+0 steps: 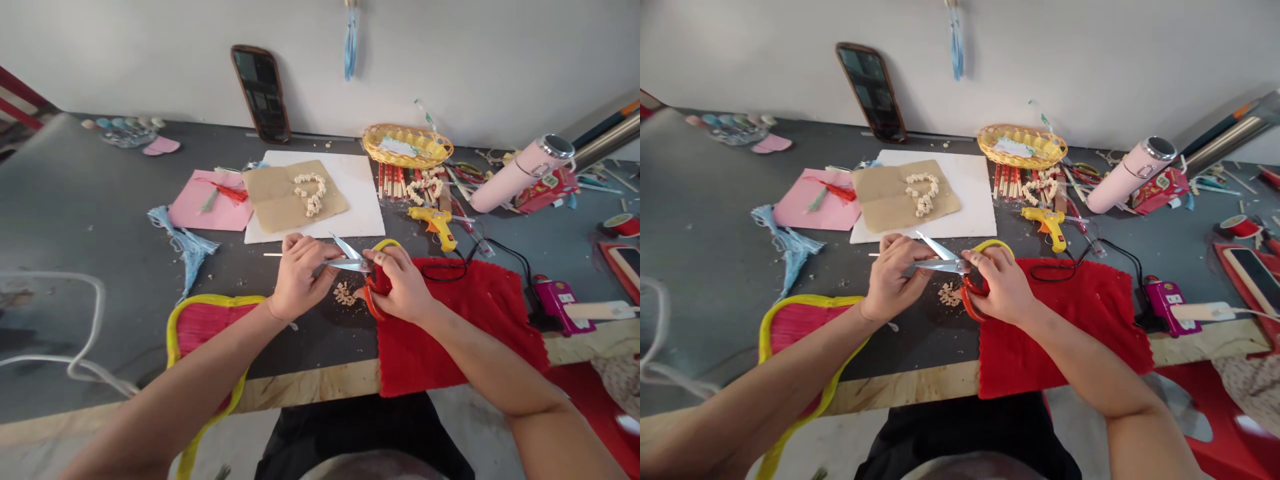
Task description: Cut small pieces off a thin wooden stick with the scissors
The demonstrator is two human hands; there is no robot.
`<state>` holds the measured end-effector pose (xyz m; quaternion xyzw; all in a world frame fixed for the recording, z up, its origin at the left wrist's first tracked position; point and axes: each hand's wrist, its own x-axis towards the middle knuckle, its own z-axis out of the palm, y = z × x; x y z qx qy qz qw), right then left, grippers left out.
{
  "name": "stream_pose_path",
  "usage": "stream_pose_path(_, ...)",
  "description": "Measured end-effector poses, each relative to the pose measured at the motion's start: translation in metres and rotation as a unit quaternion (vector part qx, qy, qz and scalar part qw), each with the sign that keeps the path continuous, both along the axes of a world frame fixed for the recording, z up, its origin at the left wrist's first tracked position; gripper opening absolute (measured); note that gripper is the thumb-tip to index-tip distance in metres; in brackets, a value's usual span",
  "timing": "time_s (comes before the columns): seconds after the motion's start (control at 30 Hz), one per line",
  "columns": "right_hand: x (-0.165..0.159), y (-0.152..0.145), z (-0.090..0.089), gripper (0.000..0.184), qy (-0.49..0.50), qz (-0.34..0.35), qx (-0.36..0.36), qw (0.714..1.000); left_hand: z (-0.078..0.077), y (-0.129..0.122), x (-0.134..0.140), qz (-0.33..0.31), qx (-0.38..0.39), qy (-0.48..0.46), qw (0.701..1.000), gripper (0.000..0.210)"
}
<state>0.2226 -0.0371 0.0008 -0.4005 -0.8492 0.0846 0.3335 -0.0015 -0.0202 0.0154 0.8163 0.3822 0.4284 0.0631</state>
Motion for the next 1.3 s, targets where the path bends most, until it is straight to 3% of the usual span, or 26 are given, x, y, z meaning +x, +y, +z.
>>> stream_pose_path(0.5,-0.001,-0.004,0.002,0.063,0.021,0.04,-0.019,0.999,0.004,-0.004,0.001,-0.052,0.006,-0.04,0.998,0.006)
stream_pose_path(0.7,0.009,0.003,0.009,0.064,0.085,-0.02,-0.024,0.996,0.012,-0.007,0.003,-0.068,0.012,-0.033,0.997,0.011)
stream_pose_path(0.83,0.009,0.001,0.01,0.069,0.051,0.011,0.021,0.998,0.01,-0.005,0.001,-0.055,0.008,-0.044,0.997,0.009)
stream_pose_path(1.03,0.0,0.001,0.005,0.065,0.035,0.072,0.029,0.996,0.007,-0.003,-0.002,-0.073,0.002,-0.037,0.997,0.011)
stream_pose_path(1.3,0.003,0.004,0.001,0.062,-0.017,0.057,-0.03,0.998,0.009,0.005,0.0,-0.096,0.047,-0.044,0.993,0.015)
